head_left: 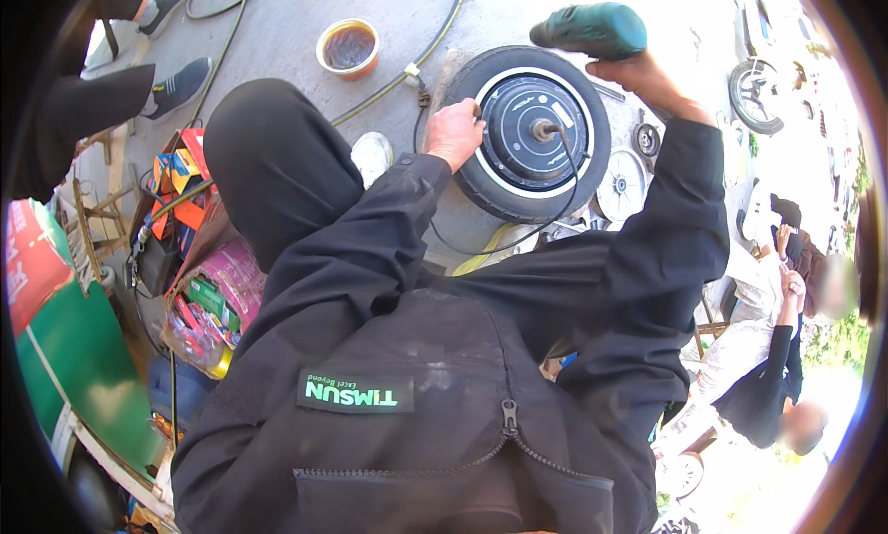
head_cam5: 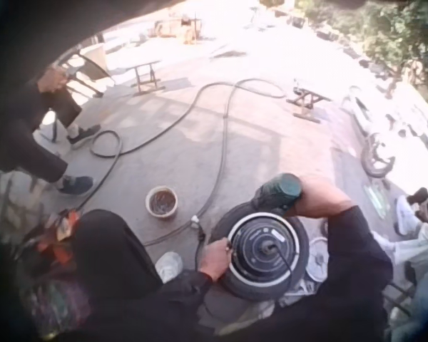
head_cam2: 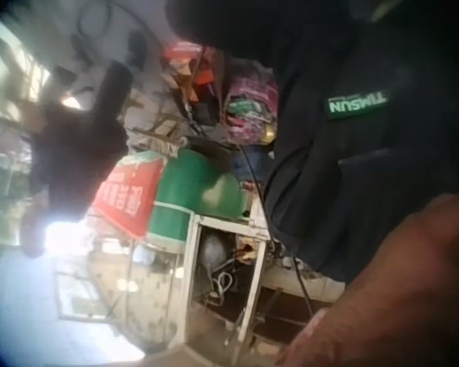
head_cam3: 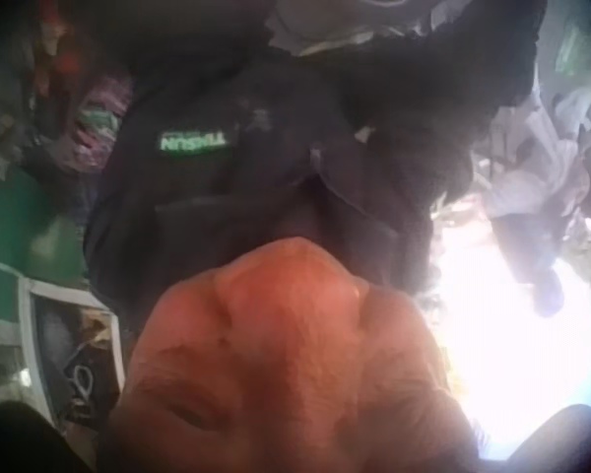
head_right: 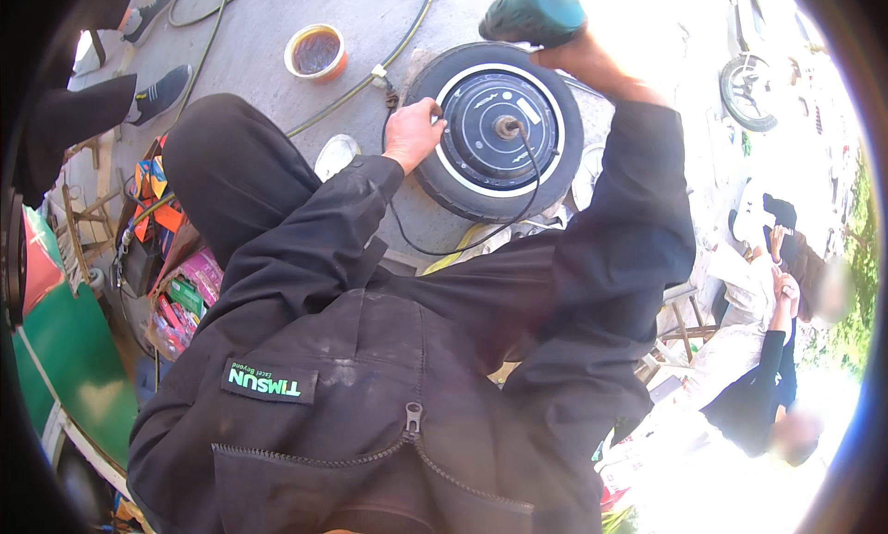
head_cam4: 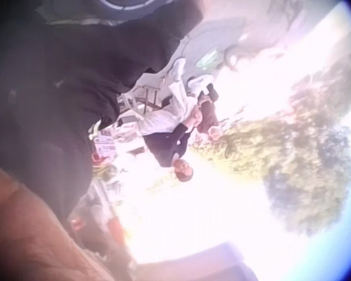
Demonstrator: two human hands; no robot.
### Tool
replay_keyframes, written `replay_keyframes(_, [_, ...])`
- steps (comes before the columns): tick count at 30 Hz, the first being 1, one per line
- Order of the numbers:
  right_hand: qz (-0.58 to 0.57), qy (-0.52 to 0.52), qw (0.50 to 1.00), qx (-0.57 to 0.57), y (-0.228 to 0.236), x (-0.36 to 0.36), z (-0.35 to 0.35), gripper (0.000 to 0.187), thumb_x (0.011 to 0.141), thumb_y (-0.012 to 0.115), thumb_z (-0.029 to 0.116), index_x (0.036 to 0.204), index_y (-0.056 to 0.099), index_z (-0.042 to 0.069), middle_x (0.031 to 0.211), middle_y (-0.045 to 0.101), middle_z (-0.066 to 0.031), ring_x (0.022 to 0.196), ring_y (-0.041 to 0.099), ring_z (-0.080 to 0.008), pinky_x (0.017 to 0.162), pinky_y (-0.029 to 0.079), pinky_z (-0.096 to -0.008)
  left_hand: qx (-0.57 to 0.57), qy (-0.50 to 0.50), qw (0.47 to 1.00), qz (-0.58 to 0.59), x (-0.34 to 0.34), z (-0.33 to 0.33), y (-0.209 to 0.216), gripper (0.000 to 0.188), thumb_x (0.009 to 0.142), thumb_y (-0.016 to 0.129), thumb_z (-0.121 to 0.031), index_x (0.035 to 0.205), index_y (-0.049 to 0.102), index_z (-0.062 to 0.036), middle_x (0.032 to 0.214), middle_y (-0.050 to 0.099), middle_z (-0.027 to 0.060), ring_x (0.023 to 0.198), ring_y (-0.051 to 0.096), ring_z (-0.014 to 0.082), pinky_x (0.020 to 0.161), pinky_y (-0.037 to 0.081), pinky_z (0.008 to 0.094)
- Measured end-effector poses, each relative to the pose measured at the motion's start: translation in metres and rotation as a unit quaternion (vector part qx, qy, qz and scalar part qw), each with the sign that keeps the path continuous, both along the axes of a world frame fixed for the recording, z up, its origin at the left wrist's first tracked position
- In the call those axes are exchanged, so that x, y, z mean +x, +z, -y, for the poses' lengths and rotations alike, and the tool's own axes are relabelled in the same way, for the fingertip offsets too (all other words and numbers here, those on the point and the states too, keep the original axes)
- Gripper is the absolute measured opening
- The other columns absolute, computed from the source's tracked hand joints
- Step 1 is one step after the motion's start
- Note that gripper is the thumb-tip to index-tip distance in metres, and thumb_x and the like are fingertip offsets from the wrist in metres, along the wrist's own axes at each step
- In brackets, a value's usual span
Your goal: The person assembles a wheel by placing a hub and cover onto a tire, then secures the components with screws using a power drill. The person handles the tire, hub, cover, and screws throughout the process.
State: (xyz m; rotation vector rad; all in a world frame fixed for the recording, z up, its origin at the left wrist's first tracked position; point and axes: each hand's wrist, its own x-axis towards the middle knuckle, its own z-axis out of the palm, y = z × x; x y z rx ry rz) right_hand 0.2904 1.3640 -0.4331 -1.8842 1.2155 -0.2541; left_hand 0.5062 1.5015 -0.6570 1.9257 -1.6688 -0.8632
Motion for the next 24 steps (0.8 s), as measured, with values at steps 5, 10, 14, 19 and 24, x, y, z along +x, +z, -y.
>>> replay_keyframes(5, [0.192,-0.224,0.955,0.015,0.031,0.000,-0.062,0.027,0.089,0.082,0.025,0.105,0.071,0.005,0.078,0.065,-0.0001,0.063,0.059,-0.0105,0.061,0.047,-0.0258,0.239,0.212,0.745,-0.585,0.012,0.035,0.003,0.026,0.095,0.049,-0.021,0.101,0.065,-0.0015,0.082,0.063,0.0061,0.076,0.061,0.0224,0.070,0.049,0.0359])
replay_keyframes(10, [0.247,-0.362,0.898,0.036,0.020,-0.013,-0.142,0.034,0.090,0.081,0.017,0.117,0.067,0.003,0.080,0.064,-0.0023,0.064,0.061,-0.0131,0.061,0.052,-0.0289,0.232,0.118,0.531,-0.807,-0.004,0.044,0.040,0.036,0.097,0.038,-0.007,0.127,0.053,0.0048,0.119,0.063,0.0189,0.104,0.064,0.0289,0.094,0.056,0.0393])
replay_keyframes(14, [0.337,-0.426,0.837,0.062,0.020,-0.009,-0.203,0.029,0.090,0.080,0.015,0.112,0.067,0.001,0.083,0.065,-0.0040,0.066,0.062,-0.0148,0.062,0.053,-0.0304,0.209,0.038,0.540,-0.815,-0.031,0.041,0.084,0.033,0.105,0.037,-0.008,0.132,0.050,0.0050,0.134,0.058,0.0224,0.120,0.061,0.0293,0.105,0.054,0.0392])
replay_keyframes(19, [0.394,-0.488,0.776,0.059,0.014,-0.013,-0.244,0.029,0.090,0.081,0.018,0.109,0.068,0.000,0.078,0.064,-0.0054,0.066,0.063,-0.0166,0.063,0.052,-0.0312,0.208,-0.045,0.516,-0.830,-0.058,0.044,0.113,0.033,0.112,0.041,-0.016,0.135,0.048,0.0058,0.144,0.053,0.0240,0.128,0.059,0.0284,0.106,0.055,0.0348])
replay_keyframes(24, [0.436,-0.502,0.741,0.091,0.006,-0.021,-0.254,0.032,0.091,0.079,0.020,0.112,0.068,-0.001,0.078,0.063,-0.0055,0.068,0.063,-0.0161,0.064,0.052,-0.0310,0.225,-0.011,0.535,-0.814,-0.070,0.049,0.122,0.029,0.110,0.050,-0.023,0.124,0.057,0.0023,0.134,0.062,0.0204,0.118,0.064,0.0257,0.095,0.061,0.0303])
